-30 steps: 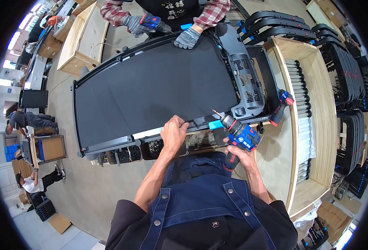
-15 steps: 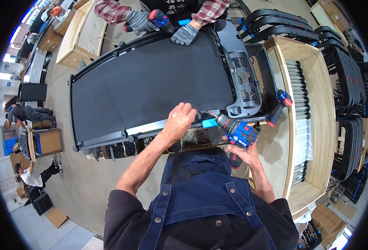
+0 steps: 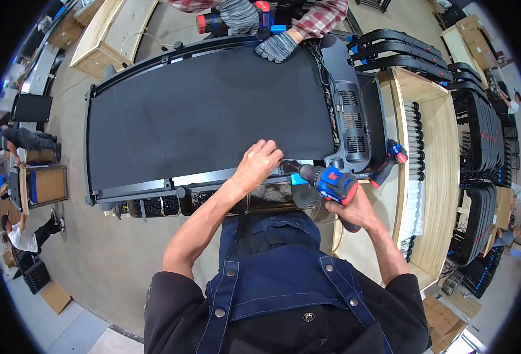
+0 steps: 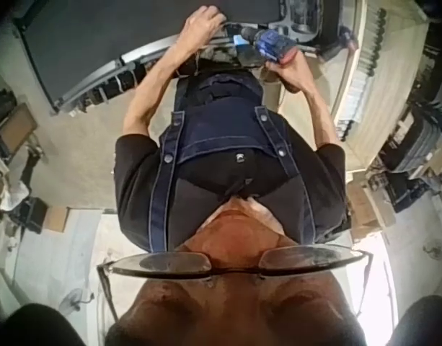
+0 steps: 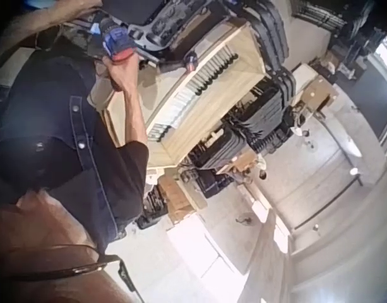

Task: Assemble treadmill components including frame parts, plastic covers, and internal electronics using power tools.

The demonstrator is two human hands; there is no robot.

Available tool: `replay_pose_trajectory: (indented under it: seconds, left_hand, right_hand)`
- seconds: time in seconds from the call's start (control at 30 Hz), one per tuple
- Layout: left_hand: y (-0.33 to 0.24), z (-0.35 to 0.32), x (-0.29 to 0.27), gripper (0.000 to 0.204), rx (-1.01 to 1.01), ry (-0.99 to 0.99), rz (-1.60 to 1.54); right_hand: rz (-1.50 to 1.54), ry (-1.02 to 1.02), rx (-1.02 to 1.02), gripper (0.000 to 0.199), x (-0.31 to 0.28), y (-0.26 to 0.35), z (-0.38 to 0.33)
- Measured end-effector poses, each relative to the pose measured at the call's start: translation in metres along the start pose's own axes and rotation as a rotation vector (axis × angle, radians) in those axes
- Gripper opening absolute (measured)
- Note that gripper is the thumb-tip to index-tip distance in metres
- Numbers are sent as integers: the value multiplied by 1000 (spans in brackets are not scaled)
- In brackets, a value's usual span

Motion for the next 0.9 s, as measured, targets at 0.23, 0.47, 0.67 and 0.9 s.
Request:
replay_pose_trajectory:
  seconds: [0.23, 0.47, 0.67, 0.9]
  left_hand:
    - [2, -2, 3, 23, -67, -46, -24]
    - [6, -7, 9, 23, -87, -86, -25]
    - [8, -8, 10, 21, -103, -64, -30]
    - [10, -8, 11, 21, -95, -72, -66]
  right_hand:
    - [-399, 135, 144, 23, -9, 43, 31]
    - [-503, 190, 126, 23, -5, 50, 46]
    - [-516, 221, 155, 26, -2, 57, 51]
    - [-620, 233, 104, 29, 2, 55, 59]
Point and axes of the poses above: each hand's wrist, its own z-axis towards the middle knuckle, its own x-axis out of the palm, y = z × x, the point moved 1 cm from there along z, towards the middle knuckle, and after that the axes turned 10 degrees about x, right-handed, at the moved point
